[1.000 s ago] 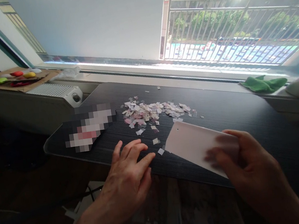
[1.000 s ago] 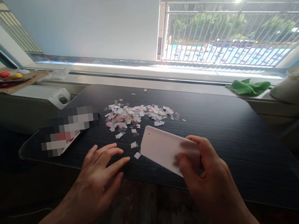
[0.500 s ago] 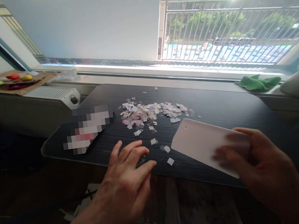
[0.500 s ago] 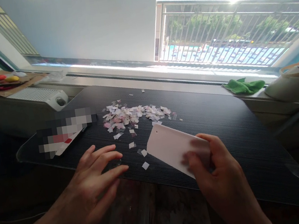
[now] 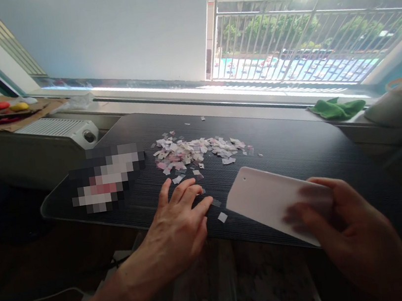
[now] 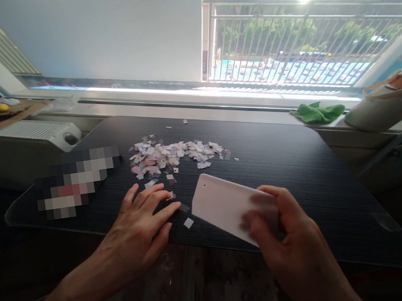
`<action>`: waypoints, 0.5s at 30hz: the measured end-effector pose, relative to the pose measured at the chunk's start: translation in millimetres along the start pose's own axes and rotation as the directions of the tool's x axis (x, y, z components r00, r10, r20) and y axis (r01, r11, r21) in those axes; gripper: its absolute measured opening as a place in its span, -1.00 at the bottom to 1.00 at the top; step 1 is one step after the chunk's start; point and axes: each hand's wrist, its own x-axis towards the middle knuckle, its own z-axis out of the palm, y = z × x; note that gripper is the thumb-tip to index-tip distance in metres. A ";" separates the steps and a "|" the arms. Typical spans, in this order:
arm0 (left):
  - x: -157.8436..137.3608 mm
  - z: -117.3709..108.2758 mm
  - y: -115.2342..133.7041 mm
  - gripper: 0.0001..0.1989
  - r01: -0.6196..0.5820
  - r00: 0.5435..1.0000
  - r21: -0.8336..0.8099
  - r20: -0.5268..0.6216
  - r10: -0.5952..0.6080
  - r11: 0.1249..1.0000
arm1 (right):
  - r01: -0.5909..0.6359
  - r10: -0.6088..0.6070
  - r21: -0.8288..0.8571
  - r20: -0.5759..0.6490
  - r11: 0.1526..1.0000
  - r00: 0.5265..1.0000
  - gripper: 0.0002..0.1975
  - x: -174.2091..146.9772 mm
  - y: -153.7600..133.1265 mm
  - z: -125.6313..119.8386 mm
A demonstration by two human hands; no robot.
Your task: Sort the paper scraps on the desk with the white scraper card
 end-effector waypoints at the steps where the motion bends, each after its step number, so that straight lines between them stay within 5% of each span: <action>1: -0.9 -1.6 -0.6 -0.65 0.000 1.000 0.007 -0.012 0.000 1.000 | -0.010 0.008 0.030 0.042 1.000 0.999 -0.65 -0.8 -1.5 3.1; 4: -8.7 -8.9 -5.6 -0.65 0.002 0.999 0.033 -0.045 0.000 0.999 | -0.021 0.024 -0.039 0.082 0.999 0.996 -0.65 -0.3 0.4 2.6; 9: -35.6 -17.3 -12.6 -0.66 0.008 0.996 0.052 -0.087 -0.004 0.999 | 0.020 -0.040 -0.268 -0.068 0.963 0.997 -0.58 4.3 12.8 -18.0; 15: -50.3 -11.7 -1.9 -0.67 0.071 0.996 -0.050 -0.057 -0.073 0.996 | 0.000 -0.007 -0.087 -0.074 0.996 0.997 -0.59 7.1 12.2 -5.7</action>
